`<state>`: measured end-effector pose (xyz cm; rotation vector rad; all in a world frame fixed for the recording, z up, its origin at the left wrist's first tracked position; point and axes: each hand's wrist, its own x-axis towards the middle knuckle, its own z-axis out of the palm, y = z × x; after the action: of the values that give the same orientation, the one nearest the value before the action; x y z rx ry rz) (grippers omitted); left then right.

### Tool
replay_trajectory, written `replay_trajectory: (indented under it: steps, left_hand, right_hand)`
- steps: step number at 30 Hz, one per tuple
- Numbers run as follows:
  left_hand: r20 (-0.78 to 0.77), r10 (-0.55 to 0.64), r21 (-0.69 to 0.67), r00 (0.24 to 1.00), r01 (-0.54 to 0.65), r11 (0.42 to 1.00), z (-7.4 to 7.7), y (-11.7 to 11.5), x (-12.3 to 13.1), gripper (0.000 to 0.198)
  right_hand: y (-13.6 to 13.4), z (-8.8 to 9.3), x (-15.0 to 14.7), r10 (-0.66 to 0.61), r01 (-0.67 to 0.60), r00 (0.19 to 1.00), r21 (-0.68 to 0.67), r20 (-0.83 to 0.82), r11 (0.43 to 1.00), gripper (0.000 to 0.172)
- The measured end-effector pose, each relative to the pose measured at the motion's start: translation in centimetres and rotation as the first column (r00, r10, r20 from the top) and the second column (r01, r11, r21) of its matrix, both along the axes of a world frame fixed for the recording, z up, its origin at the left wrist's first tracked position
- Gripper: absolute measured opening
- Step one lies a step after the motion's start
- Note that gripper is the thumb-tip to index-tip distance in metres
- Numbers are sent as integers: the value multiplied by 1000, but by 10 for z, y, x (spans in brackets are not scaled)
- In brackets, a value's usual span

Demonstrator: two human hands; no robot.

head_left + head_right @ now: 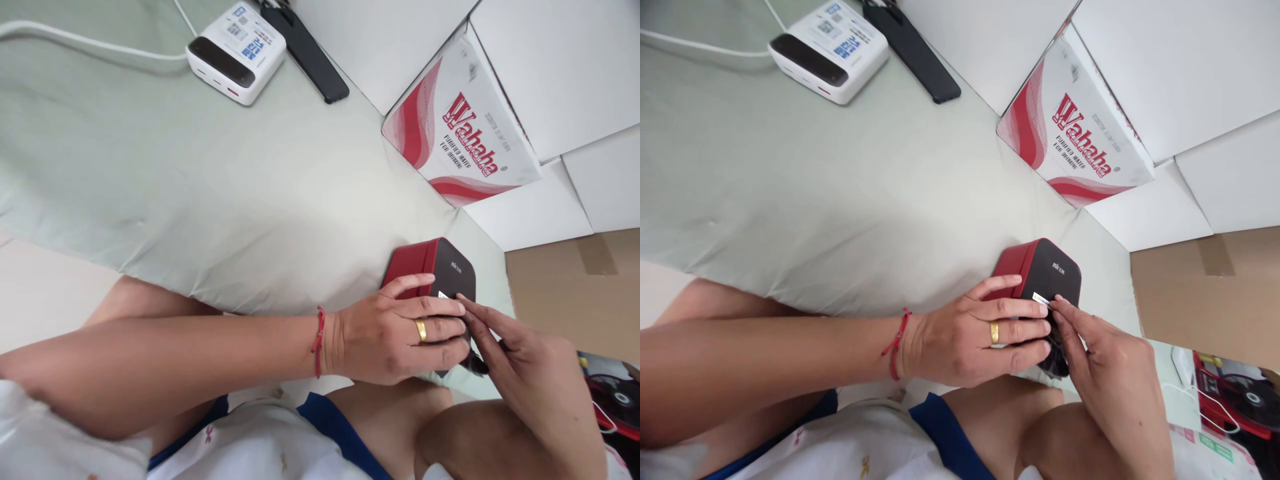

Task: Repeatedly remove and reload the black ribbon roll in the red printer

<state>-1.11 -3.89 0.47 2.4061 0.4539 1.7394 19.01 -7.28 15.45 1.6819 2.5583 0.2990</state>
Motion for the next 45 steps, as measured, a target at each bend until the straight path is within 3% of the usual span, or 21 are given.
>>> replay_trajectory:
  steps: [3, 7, 12, 22, 26, 29, 31, 35, 39, 42, 45]
  left_hand:
    - [-21, -29, -190, 999, 24, 982, 4, 1, -1, 45]
    - [-41, -76, -449, 996, 49, 892, 11, 10, -3, 59]
    - [-108, -114, -469, 988, 50, 882, 18, 23, -5, 41]
    - [-116, -113, -526, 987, 35, 850, 29, 29, -8, 29]
    - [33, -187, -565, 982, 173, 807, 19, 34, -4, 34]
    - [226, -284, -621, 932, 363, 695, 10, 34, -3, 47]
    - [302, -272, -716, 914, 406, 568, 9, 34, -4, 63]
    - [422, -246, -835, 873, 480, 269, 17, 38, -7, 97]
    - [527, -232, -833, 817, 552, 51, 26, 40, -8, 111]
    - [584, -203, -807, 786, 589, -44, 24, 39, -7, 113]
    - [619, -193, -779, 761, 627, -26, 20, 38, -6, 109]
  right_hand:
    - [3, -1, -1, 32, -32, 999, 19, 20, 999, 50]
    - [6, -2, -2, 77, -78, 997, 25, 31, 997, 48]
    - [7, -2, -3, 72, -73, 997, 18, 31, 997, 45]
    - [10, -1, -8, 63, -63, 998, -2, 23, 998, 38]
    - [9, -6, -6, -19, 19, 1000, 55, -6, 998, 40]
    - [9, -8, -3, -145, 153, 983, 68, -115, 986, 36]
    - [8, -6, -3, -163, 174, 965, 37, -205, 984, 30]
    - [3, 0, -8, -45, 13, 945, -102, -323, 995, 18]
    - [1, 6, -16, 81, -173, 934, -243, -348, 954, 22]
    - [1, 8, -18, 80, -172, 937, -251, -341, 952, 24]
    - [2, 3, -13, 19, -115, 935, -254, -354, 960, 24]
